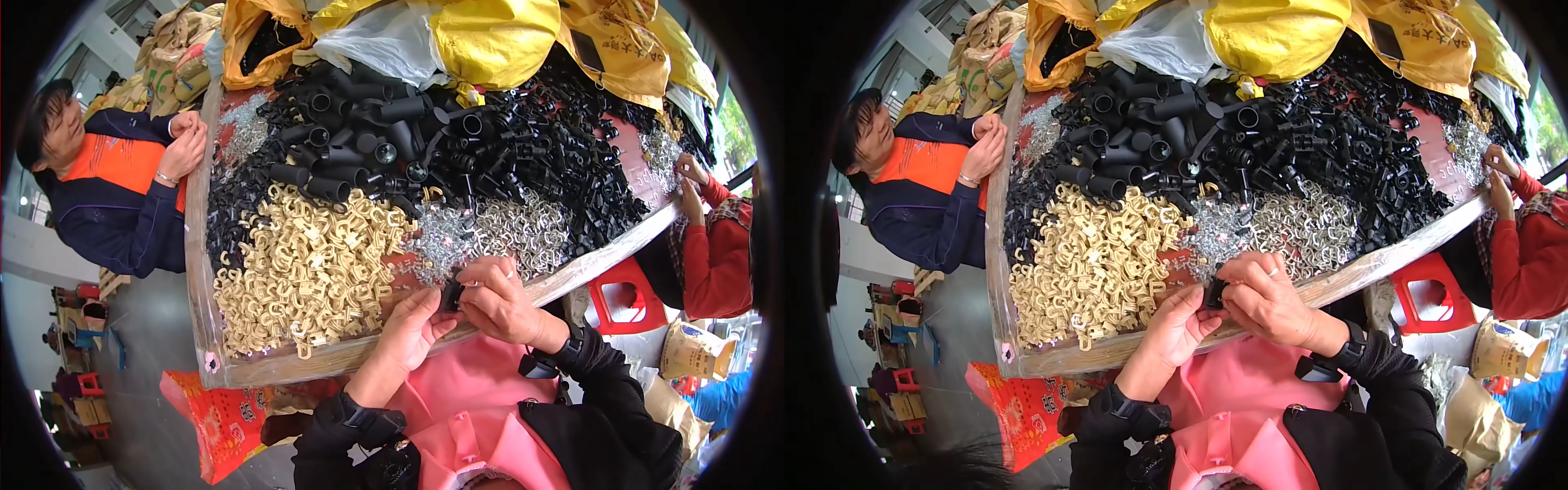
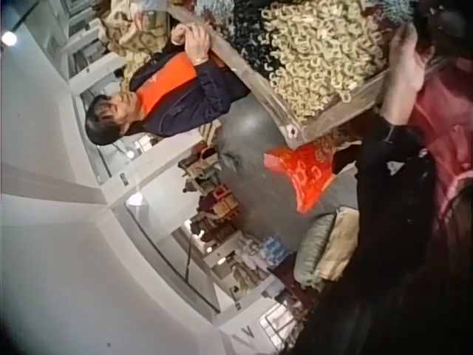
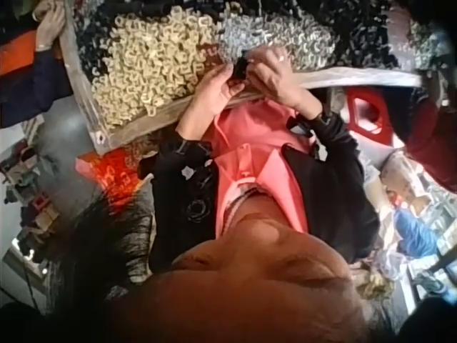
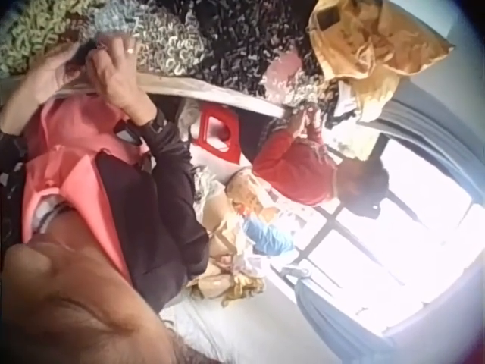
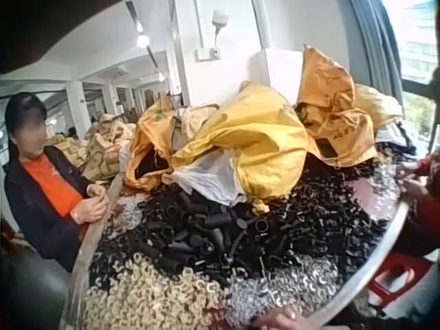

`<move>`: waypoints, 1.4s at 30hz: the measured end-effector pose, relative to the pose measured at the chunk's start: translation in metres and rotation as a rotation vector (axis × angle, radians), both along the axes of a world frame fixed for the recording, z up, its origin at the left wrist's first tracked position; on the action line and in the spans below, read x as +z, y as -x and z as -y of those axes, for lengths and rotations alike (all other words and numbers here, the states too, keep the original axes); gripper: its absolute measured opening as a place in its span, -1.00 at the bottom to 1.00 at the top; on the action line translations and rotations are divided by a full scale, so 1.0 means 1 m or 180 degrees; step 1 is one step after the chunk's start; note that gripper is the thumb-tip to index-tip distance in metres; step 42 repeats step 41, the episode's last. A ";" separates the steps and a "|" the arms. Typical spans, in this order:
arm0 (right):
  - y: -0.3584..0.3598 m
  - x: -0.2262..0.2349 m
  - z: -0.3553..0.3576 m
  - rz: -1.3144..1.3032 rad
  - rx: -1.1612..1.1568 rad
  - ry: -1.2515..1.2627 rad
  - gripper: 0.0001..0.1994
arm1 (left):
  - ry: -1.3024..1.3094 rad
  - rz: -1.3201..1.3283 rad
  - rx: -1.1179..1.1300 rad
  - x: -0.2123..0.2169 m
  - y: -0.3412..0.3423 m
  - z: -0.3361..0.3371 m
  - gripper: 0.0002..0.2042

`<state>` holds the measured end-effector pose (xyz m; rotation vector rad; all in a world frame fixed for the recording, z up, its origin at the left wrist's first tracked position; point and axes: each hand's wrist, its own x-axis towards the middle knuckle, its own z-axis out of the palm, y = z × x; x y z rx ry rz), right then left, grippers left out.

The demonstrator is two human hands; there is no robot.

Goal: The person assembles components by hand, picking up a black plastic housing, inserting a small metal clip, and then pressing a black plastic plug into the housing. They repeat this process for each assembly, occasionally reaching into a yellow bag to retrieve more housings.

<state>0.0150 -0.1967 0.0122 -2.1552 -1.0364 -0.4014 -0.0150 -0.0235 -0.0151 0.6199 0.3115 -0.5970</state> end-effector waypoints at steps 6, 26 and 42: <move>0.000 0.003 -0.001 0.0214 0.0052 0.0264 -0.81 | -0.0281 0.0043 -0.0112 0.003 0.006 0.005 -0.75; -0.011 0.008 0.008 -0.1244 0.0661 -0.0175 -0.79 | -0.0029 0.0074 -0.0478 -0.001 0.005 -0.001 -0.77; -0.007 -0.008 0.013 -0.1209 0.0278 -0.0516 -0.42 | 0.0137 0.0016 0.0063 -0.016 0.003 0.010 -0.68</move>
